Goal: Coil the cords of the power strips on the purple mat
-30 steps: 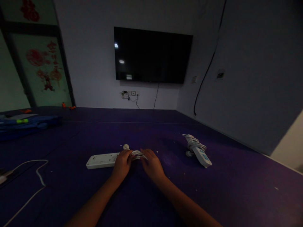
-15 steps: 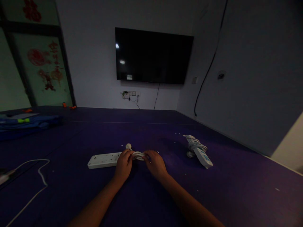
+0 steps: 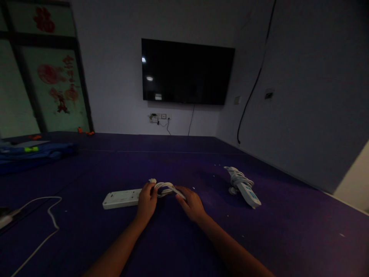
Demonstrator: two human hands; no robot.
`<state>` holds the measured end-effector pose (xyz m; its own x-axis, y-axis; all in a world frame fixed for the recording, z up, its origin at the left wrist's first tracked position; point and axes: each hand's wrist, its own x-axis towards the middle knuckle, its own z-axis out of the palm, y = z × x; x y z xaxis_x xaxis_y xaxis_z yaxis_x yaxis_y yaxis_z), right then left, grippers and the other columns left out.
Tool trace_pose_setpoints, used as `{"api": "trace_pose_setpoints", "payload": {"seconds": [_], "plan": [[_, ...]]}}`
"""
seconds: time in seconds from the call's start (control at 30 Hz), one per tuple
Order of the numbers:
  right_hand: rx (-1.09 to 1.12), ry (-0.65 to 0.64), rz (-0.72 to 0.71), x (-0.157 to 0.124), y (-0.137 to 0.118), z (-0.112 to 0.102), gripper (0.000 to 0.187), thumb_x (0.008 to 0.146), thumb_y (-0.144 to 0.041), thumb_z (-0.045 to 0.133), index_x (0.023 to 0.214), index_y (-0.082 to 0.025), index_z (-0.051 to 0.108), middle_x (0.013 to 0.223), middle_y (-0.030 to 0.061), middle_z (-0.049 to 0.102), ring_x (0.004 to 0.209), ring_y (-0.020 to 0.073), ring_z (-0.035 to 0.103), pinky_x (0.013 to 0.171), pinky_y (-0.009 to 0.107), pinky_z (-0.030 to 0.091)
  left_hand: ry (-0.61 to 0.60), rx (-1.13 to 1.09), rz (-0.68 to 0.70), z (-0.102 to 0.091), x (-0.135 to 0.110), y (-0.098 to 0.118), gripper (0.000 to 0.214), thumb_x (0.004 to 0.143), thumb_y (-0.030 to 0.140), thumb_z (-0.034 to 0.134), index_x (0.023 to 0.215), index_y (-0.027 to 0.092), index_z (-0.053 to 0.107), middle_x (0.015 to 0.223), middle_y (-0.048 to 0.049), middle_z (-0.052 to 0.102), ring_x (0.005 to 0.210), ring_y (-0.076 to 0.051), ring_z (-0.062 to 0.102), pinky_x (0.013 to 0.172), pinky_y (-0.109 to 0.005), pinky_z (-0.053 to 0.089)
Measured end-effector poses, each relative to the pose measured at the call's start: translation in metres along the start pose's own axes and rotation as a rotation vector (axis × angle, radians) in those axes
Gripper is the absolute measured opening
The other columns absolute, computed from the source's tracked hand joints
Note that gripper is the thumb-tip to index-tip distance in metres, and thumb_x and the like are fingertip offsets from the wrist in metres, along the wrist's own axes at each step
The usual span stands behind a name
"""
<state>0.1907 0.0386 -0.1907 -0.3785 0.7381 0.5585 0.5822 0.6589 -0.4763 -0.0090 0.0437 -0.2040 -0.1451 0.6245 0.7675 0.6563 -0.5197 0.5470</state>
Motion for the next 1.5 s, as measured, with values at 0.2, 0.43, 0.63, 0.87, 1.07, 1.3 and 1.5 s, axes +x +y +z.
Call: {"api": "trace_pose_setpoints", "payload": {"seconds": [0.2, 0.43, 0.63, 0.87, 1.07, 1.3, 1.5], "plan": [[-0.061, -0.072, 0.005, -0.001, -0.007, -0.003, 0.044, 0.092, -0.046, 0.034, 0.122, -0.021, 0.054, 0.111, 0.0075, 0.066, 0.098, 0.0206, 0.062, 0.083, 0.030, 0.046, -0.014, 0.092, 0.073, -0.006, 0.001, 0.010, 0.022, 0.086, 0.023, 0.044, 0.096, 0.017, 0.063, 0.098, -0.0093, 0.061, 0.094, -0.023, 0.058, 0.083, -0.041, 0.049], [-0.069, -0.060, 0.022, -0.002, -0.006, -0.003, 0.041, 0.093, -0.042, 0.032, 0.121, -0.023, 0.054, 0.100, 0.0052, 0.069, 0.086, 0.0183, 0.065, 0.072, 0.025, 0.045, -0.103, 0.242, 0.269, -0.006, -0.002, 0.018, 0.024, 0.086, 0.025, 0.048, 0.105, 0.018, 0.061, 0.098, -0.0090, 0.061, 0.094, -0.024, 0.057, 0.083, -0.043, 0.048], [-0.080, -0.051, 0.063, -0.002, -0.002, 0.000, 0.046, 0.089, -0.045, 0.039, 0.126, -0.020, 0.048, 0.073, 0.0013, 0.068, 0.064, 0.0163, 0.063, 0.059, 0.023, 0.040, -0.144, 0.215, 0.318, -0.004, -0.003, 0.014, 0.019, 0.086, 0.019, 0.046, 0.099, 0.019, 0.061, 0.093, -0.0077, 0.062, 0.089, -0.022, 0.058, 0.079, -0.039, 0.049], [-0.126, -0.056, 0.067, -0.002, -0.011, 0.003, 0.052, 0.085, -0.045, 0.043, 0.132, -0.020, 0.043, 0.065, -0.0004, 0.066, 0.058, 0.0159, 0.062, 0.055, 0.023, 0.041, -0.173, 0.167, 0.346, -0.005, -0.002, 0.017, 0.025, 0.083, 0.009, 0.045, 0.097, 0.020, 0.062, 0.097, -0.0064, 0.065, 0.092, -0.021, 0.058, 0.081, -0.040, 0.049], [-0.266, -0.074, 0.068, -0.003, -0.026, 0.007, 0.051, 0.082, -0.040, 0.047, 0.130, -0.023, 0.046, 0.071, 0.0014, 0.070, 0.060, 0.0173, 0.065, 0.056, 0.024, 0.042, -0.140, 0.171, 0.438, -0.001, -0.009, 0.015, 0.034, 0.080, 0.003, 0.040, 0.102, 0.018, 0.062, 0.103, -0.0084, 0.066, 0.099, -0.023, 0.057, 0.085, -0.043, 0.048], [-0.390, -0.037, 0.096, -0.005, -0.031, 0.017, 0.058, 0.080, -0.039, 0.048, 0.134, -0.020, 0.041, 0.078, 0.0051, 0.072, 0.064, 0.0196, 0.066, 0.055, 0.025, 0.044, -0.182, 0.182, 0.449, -0.001, -0.010, 0.018, 0.032, 0.083, 0.008, 0.040, 0.102, 0.019, 0.063, 0.105, -0.0091, 0.066, 0.101, -0.024, 0.056, 0.086, -0.045, 0.047], [-0.319, -0.035, 0.110, -0.003, -0.032, 0.011, 0.059, 0.085, -0.044, 0.042, 0.138, -0.019, 0.033, 0.074, 0.0037, 0.071, 0.060, 0.0182, 0.065, 0.054, 0.025, 0.042, -0.222, 0.255, 0.440, -0.006, -0.004, 0.019, 0.030, 0.083, 0.011, 0.041, 0.102, 0.019, 0.063, 0.105, -0.0088, 0.066, 0.101, -0.025, 0.055, 0.086, -0.044, 0.045]]}}
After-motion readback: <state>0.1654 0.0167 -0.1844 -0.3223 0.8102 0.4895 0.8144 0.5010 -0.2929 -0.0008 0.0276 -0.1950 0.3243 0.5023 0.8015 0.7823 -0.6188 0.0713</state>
